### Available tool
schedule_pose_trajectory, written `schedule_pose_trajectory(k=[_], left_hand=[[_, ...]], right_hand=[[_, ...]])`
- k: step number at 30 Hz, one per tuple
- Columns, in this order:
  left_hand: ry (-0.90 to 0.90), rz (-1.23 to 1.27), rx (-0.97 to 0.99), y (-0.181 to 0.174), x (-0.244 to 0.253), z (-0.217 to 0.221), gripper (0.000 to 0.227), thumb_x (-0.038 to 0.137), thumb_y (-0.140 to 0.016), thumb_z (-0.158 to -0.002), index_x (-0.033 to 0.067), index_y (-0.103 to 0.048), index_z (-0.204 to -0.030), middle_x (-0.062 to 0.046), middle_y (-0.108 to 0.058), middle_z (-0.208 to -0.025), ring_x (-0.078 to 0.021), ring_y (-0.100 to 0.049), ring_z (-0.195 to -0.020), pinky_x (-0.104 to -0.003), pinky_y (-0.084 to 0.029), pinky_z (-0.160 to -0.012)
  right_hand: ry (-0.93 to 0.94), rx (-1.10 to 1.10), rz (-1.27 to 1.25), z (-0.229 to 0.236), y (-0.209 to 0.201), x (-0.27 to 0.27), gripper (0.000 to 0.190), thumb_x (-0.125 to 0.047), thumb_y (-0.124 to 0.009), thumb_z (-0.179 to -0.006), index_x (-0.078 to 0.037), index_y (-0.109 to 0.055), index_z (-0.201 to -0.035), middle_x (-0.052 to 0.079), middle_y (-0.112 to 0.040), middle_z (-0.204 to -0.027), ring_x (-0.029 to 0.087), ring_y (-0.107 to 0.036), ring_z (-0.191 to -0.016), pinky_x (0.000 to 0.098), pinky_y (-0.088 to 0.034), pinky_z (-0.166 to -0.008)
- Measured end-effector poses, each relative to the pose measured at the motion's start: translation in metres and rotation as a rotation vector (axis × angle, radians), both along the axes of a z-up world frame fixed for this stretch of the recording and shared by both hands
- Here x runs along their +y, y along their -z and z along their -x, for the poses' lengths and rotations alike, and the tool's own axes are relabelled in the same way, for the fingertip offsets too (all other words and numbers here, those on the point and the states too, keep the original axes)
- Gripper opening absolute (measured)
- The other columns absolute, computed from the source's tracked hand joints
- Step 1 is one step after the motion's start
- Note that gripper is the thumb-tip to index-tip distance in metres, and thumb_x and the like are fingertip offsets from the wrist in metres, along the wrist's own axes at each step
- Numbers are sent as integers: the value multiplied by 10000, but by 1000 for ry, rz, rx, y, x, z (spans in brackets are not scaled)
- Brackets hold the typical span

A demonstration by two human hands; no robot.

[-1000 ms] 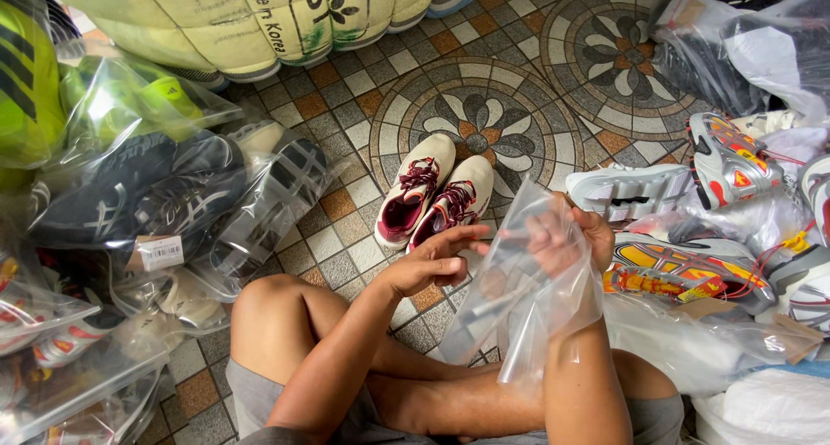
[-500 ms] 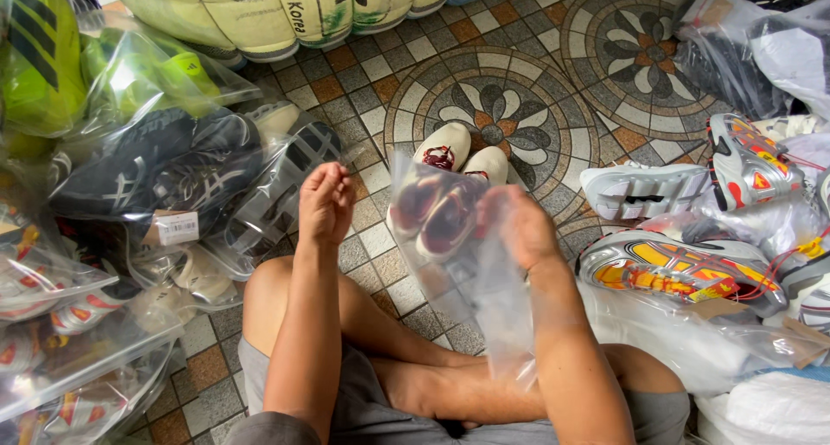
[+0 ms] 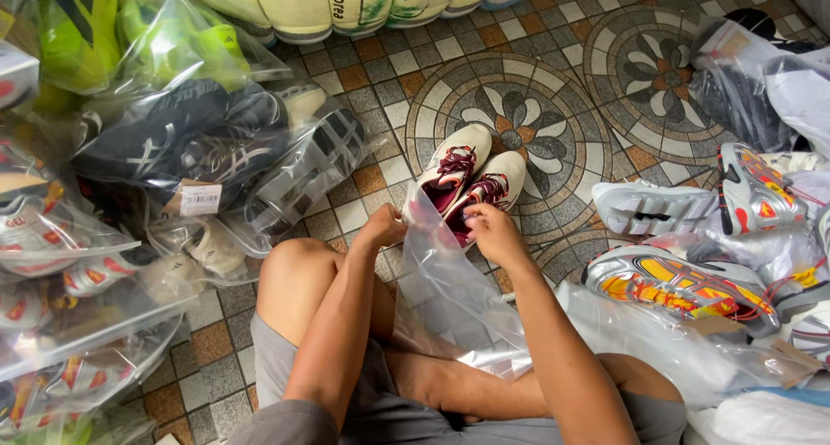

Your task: The person removes a pair of shoes from a plastic bag, wipes them with a tissue, places them into a new resealable plastic bag, and then marks the bag with a white marker.

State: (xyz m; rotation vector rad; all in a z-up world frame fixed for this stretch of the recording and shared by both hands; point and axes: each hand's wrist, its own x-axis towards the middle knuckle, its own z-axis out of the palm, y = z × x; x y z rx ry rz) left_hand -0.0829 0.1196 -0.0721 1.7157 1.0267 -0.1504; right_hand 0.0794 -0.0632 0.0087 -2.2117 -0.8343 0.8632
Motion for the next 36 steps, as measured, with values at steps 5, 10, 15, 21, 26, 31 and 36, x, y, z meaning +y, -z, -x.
schedule_pose_trajectory(k=[5,10,15,21,26,31,36], left_hand=[[-195,256,-195,-13,0,6,447,257,-905,-853,-35,-763,-1161,-216,-762,-811,-281,-759,-659,-397,-646,-611],[-343,276,-433,-40,25,33,183,130,-794,-946,-44,-764,-994,-104,-649,-700,-190,-684,-495,-260,-488,-466],[-932,157,-874,-70,70,66,202,170,-905,-944,93,-720,-919,75,-499,-601,-21,-438,-432,-195,-364,-401],[-1110,30,-1182,-108,76,91,297,346,-641,-1186,125,-656,-989,-3,-596,-586,-68,-553,-382,-195,-457,-363],[-804,-299,-1162,-188,102,5,269,300,-609,-1112,128,-758,-970,-43,-686,-787,-121,-560,-625,-263,-444,-541],[31,-505,-1019,-220,50,-88,238,92,-598,-1038,101,-833,-1005,0,-790,-828,-112,-739,-634,-253,-564,-538],[364,-630,-605,-141,-66,-134,137,224,-725,-856,174,-789,-746,-83,-733,-659,-410,-772,-685,-516,-609,-651]], right_hand=[[-189,-110,164,6,-16,39,470,-237,-639,-1041,-340,-742,-1488,105,-853,-1161,312,-762,-1239,479,-575,-1105],[-355,-22,348,8,-18,72,521,-314,-520,-1117,-315,-618,-1629,236,-653,-1593,433,-536,-1552,530,-420,-1298],[-382,-199,483,32,-24,53,682,-615,-465,-1127,-59,-842,-1241,284,-790,-1334,474,-675,-1387,571,-490,-1210],[-429,-185,526,43,-11,-13,473,-484,-631,-1104,-79,-867,-1168,259,-829,-1152,463,-751,-1261,586,-561,-1080],[-433,48,408,28,-18,-40,524,-500,-626,-1074,-228,-716,-1513,163,-832,-1212,298,-682,-1010,436,-509,-920],[53,166,-71,-4,-15,-60,237,-205,-732,-1060,-172,-834,-1271,21,-852,-1007,141,-789,-883,325,-653,-895],[495,510,-822,-6,23,-53,200,-120,-717,-1071,13,-736,-1219,167,-813,-1004,247,-835,-857,350,-721,-737]])
